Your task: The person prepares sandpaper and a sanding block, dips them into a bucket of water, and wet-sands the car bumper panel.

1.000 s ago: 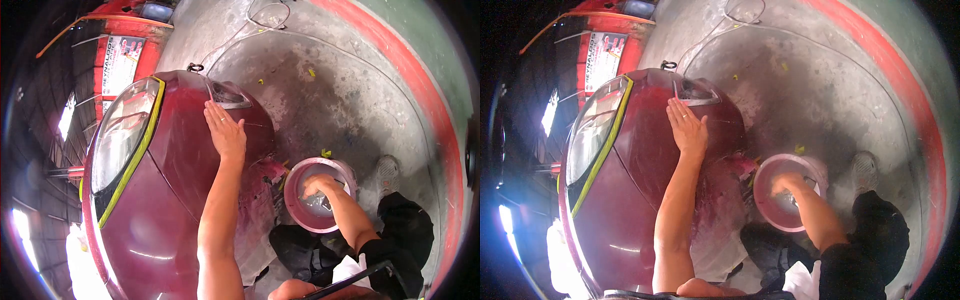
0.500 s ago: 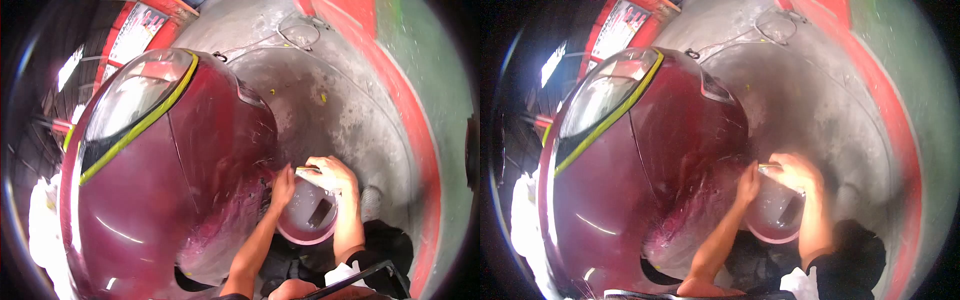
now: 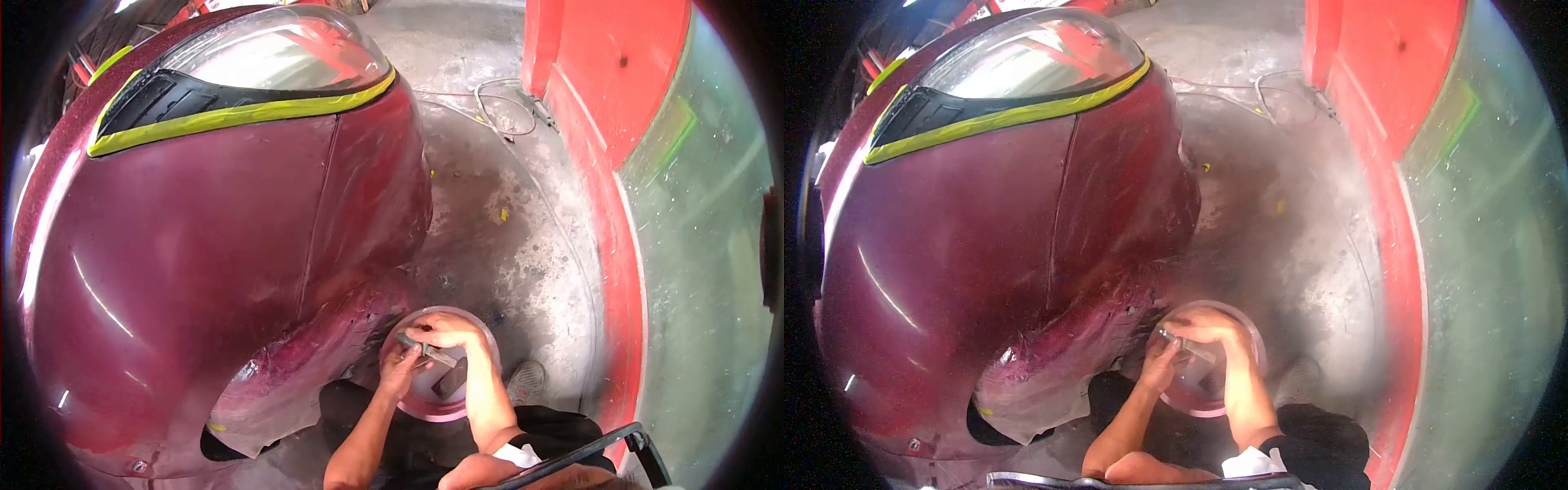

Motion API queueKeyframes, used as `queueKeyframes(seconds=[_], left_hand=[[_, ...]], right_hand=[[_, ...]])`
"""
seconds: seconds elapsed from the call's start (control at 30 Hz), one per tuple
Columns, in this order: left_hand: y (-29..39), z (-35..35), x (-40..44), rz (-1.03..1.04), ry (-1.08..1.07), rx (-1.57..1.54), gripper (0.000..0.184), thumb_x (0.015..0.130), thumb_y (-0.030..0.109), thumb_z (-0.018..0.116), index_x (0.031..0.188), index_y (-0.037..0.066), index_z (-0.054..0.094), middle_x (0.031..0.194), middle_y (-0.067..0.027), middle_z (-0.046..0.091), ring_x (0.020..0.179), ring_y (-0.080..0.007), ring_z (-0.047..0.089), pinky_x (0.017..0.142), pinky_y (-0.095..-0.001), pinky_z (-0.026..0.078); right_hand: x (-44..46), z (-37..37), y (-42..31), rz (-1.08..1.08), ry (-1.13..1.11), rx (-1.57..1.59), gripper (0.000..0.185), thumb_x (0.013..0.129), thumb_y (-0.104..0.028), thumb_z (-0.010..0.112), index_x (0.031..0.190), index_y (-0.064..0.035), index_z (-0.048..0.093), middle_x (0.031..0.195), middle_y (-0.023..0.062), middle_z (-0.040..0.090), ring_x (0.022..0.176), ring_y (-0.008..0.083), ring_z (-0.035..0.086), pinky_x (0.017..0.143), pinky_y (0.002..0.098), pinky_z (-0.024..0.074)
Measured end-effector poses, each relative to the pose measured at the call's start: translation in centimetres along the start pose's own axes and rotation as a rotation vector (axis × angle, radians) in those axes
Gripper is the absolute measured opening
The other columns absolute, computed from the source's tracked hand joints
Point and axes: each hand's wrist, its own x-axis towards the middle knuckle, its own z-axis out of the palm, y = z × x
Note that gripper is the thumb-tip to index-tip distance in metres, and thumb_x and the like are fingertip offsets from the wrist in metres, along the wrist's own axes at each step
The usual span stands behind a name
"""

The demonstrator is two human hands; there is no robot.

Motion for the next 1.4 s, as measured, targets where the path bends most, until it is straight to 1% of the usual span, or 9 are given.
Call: queueKeyframes(seconds=[0.13,0.2,0.27,0.33,0.43,0.6,0.97,1.2,1.4], left_hand=[[-0.5,-1.3,-0.1,0.0,0.039,-0.022,0.041,0.094,0.023,0.06,0.131,0.007,0.051,0.121,-0.0109,0.062,0.105,-0.0269,0.064,0.087,-0.043,0.054],[-1.5,-2.7,-0.4,-0.004,0.059,0.032,0.046,0.094,0.022,0.064,0.133,0.004,0.048,0.12,-0.0091,0.062,0.098,-0.0218,0.065,0.082,-0.0375,0.056],[-1.5,-2.7,-1.5,-0.017,0.06,0.154,0.047,0.093,0.022,0.065,0.133,0.003,0.048,0.12,-0.0093,0.062,0.1,-0.0211,0.065,0.083,-0.0372,0.056],[-1.5,-2.6,-2.6,0.048,0.136,0.306,0.048,0.093,0.022,0.065,0.133,0.002,0.048,0.12,-0.0098,0.062,0.102,-0.0211,0.065,0.084,-0.0377,0.056],[-2.7,-5.6,-1.8,0.011,0.115,0.313,0.043,0.094,0.024,0.065,0.129,0.004,0.051,0.116,-0.0102,0.063,0.099,-0.0215,0.066,0.081,-0.0393,0.059],[-2.7,-8.3,-1.2,-0.092,0.089,0.188,0.034,0.094,0.027,0.063,0.117,0.002,0.055,0.101,-0.0102,0.066,0.089,-0.0258,0.069,0.077,-0.0412,0.061],[-2.1,-5.8,-1.6,0.015,0.146,0.273,0.035,0.098,0.029,0.055,0.12,0.002,0.053,0.115,-0.0094,0.064,0.094,-0.0206,0.069,0.077,-0.0335,0.06],[-3.5,-9.4,-0.9,-0.109,0.041,0.224,0.035,0.095,0.026,0.06,0.121,0.004,0.053,0.109,-0.0085,0.063,0.093,-0.0221,0.067,0.078,-0.037,0.06],[-1.2,-4.3,-1.6,0.009,0.139,0.146,0.037,0.093,0.023,0.062,0.125,0.007,0.053,0.111,-0.0067,0.063,0.099,-0.0227,0.065,0.085,-0.0444,0.056]], right_hand=[[-1.8,-5.1,-5.3,0.048,0.188,-0.257,0.049,0.097,-0.049,0.055,0.109,-0.0044,0.071,0.105,0.0179,0.072,0.103,0.0308,0.068,0.088,0.0397,0.0508],[-1.3,-8.1,-7.8,-0.06,0.698,-0.198,0.051,0.097,-0.047,0.056,0.123,-0.0034,0.065,0.12,0.0215,0.066,0.116,0.0348,0.063,0.096,0.0393,0.0498],[0.6,-10.4,-12.4,-0.455,1.243,-0.013,0.057,0.099,-0.04,0.054,0.141,-0.002,0.05,0.143,0.0242,0.05,0.135,0.0356,0.047,0.11,0.0402,0.0393],[6.2,-12.8,-13.0,-0.654,1.37,-0.166,0.066,0.101,-0.037,0.047,0.148,0.0056,0.031,0.149,0.031,0.038,0.138,0.0456,0.038,0.116,0.0491,0.0292],[10.1,-11.6,-12.5,-0.603,1.26,-0.049,0.07,0.103,-0.037,0.041,0.15,0.0108,0.02,0.157,0.0322,0.019,0.149,0.0431,0.016,0.121,0.0483,0.0159],[9.7,-8.1,-10.2,-0.558,1.256,-0.021,0.071,0.103,-0.037,0.039,0.152,0.0076,0.016,0.159,0.028,0.017,0.149,0.0411,0.017,0.12,0.0528,0.0177],[9.8,-1.1,-7.3,-0.469,1.255,0.013,0.071,0.104,-0.041,0.037,0.152,0.0086,0.019,0.159,0.0284,0.019,0.148,0.0426,0.019,0.119,0.0554,0.0173],[9.1,-9.9,-12.3,-0.59,1.269,0.026,0.068,0.105,-0.041,0.031,0.15,0.0102,0.023,0.156,0.0296,0.025,0.147,0.0428,0.021,0.119,0.0559,0.0152],[9.2,-5.4,-7.7,-0.534,1.223,-0.026,0.069,0.105,-0.044,0.03,0.151,0.007,0.024,0.158,0.0262,0.024,0.148,0.0413,0.021,0.12,0.0539,0.0134]])
